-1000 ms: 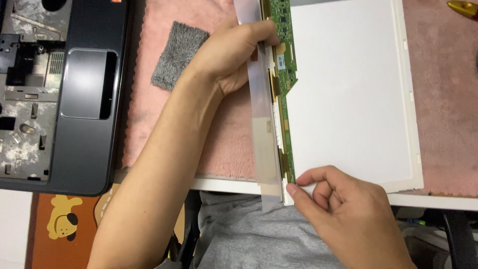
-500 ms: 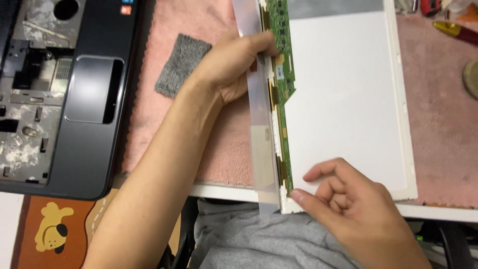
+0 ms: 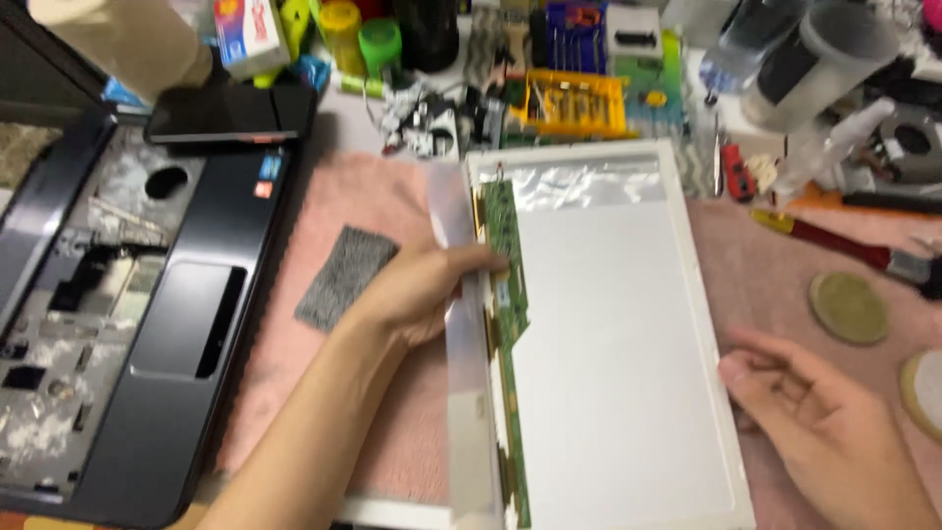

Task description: The person handles a laptop screen and a white plastic frame on a cluttered workbench. They align the frame with the screen, flip the assembly to access the back, and use a small metal tool to pry and adjust a ribbon cable on the circuit board. The person then flips the screen back over and continues to manipulate the components.

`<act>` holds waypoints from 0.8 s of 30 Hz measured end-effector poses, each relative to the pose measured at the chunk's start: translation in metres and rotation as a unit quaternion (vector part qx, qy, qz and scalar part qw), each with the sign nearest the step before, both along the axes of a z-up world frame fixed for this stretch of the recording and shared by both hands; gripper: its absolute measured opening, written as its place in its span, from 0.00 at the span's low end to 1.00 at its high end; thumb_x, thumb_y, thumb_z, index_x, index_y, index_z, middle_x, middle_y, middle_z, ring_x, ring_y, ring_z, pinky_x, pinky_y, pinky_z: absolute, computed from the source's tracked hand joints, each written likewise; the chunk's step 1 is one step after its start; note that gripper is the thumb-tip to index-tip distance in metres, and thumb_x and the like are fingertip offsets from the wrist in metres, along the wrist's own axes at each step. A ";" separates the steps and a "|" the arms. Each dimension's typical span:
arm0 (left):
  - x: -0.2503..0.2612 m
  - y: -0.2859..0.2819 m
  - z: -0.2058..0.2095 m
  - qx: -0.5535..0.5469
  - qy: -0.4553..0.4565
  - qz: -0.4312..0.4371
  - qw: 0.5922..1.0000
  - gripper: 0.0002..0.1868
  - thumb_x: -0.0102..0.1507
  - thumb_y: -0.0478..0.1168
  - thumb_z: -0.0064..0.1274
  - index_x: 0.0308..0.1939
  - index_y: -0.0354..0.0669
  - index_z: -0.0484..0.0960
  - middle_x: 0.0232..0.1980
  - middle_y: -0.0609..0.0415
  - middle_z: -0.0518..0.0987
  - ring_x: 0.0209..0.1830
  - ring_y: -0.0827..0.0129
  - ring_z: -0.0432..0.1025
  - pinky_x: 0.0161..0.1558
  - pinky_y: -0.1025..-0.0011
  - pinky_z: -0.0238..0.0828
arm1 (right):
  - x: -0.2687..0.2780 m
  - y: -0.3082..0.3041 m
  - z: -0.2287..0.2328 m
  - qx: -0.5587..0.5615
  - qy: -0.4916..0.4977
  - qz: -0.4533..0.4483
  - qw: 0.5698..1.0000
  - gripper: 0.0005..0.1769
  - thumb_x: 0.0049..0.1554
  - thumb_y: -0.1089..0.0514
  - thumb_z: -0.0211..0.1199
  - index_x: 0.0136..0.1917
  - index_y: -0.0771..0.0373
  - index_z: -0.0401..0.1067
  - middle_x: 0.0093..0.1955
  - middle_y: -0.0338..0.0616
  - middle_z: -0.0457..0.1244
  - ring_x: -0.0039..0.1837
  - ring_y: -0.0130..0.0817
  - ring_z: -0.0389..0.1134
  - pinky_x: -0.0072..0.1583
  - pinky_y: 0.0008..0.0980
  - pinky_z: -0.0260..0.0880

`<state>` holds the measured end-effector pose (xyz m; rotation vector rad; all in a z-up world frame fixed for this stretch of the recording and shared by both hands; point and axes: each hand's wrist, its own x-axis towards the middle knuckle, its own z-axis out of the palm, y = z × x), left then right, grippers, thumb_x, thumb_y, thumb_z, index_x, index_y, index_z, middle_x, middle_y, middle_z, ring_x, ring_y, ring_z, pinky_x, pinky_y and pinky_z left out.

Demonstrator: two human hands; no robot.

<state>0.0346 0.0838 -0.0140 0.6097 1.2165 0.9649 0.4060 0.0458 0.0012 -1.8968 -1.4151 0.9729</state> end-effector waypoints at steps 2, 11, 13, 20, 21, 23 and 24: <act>0.000 0.002 -0.006 -0.017 -0.080 0.025 0.996 0.03 0.72 0.27 0.60 0.45 0.28 0.82 0.34 0.44 0.84 0.26 0.65 0.79 0.28 0.74 0.81 | -0.012 0.009 0.011 -0.117 0.062 -0.056 0.990 0.28 0.71 0.69 0.65 0.83 0.63 0.79 0.59 0.56 0.71 0.58 0.44 0.71 0.58 0.46 0.72; 0.014 0.001 0.034 -0.086 -0.184 0.211 0.956 0.25 0.63 0.23 0.54 0.65 0.22 0.85 0.55 0.28 0.88 0.47 0.39 0.82 0.56 0.42 0.85 | 0.072 0.051 -0.005 -0.145 0.532 0.124 0.825 0.48 0.65 0.45 0.91 0.85 0.68 0.70 0.78 0.60 0.78 0.70 0.52 0.88 0.63 0.58 0.93; 0.029 -0.004 0.060 -0.080 -0.210 0.259 0.940 0.24 0.66 0.25 0.52 0.67 0.25 0.83 0.54 0.31 0.86 0.49 0.43 0.82 0.59 0.46 0.84 | 0.051 0.037 0.015 -0.133 0.679 0.189 0.697 0.45 0.74 0.39 0.74 0.89 0.68 0.61 0.85 0.65 0.66 0.80 0.58 0.72 0.74 0.59 0.71; 0.018 -0.074 -0.005 0.173 -0.310 0.285 0.890 0.33 0.67 0.52 0.68 0.77 0.58 0.86 0.73 0.51 0.88 0.66 0.43 0.82 0.50 0.29 0.81 | -0.043 0.042 0.106 0.074 0.549 0.132 0.822 0.26 0.80 0.54 0.58 0.82 0.74 0.70 0.76 0.65 0.72 0.75 0.56 0.75 0.74 0.58 0.76; 0.021 -0.069 0.000 0.174 -0.310 0.285 0.890 0.33 0.67 0.52 0.68 0.77 0.58 0.86 0.73 0.51 0.88 0.66 0.43 0.82 0.50 0.29 0.81 | -0.018 0.053 0.081 0.081 0.509 0.088 0.852 0.24 0.80 0.53 0.57 0.82 0.70 0.70 0.77 0.60 0.72 0.74 0.53 0.74 0.73 0.58 0.75; 0.021 -0.062 0.008 0.163 -0.132 0.142 0.967 0.28 0.65 0.41 0.65 0.70 0.49 0.91 0.65 0.52 0.93 0.58 0.56 0.85 0.50 0.49 0.83 | 0.035 0.072 0.035 0.083 0.428 0.007 0.900 0.22 0.81 0.51 0.54 0.82 0.62 0.69 0.78 0.52 0.71 0.73 0.49 0.73 0.71 0.57 0.74; 0.015 -0.064 0.014 0.155 -0.035 0.078 0.984 0.26 0.64 0.35 0.64 0.67 0.44 0.93 0.61 0.52 0.96 0.55 0.63 0.86 0.50 0.59 0.84 | 0.073 0.092 0.002 0.078 0.390 -0.022 0.917 0.21 0.81 0.51 0.53 0.83 0.58 0.69 0.78 0.48 0.70 0.72 0.47 0.72 0.71 0.58 0.73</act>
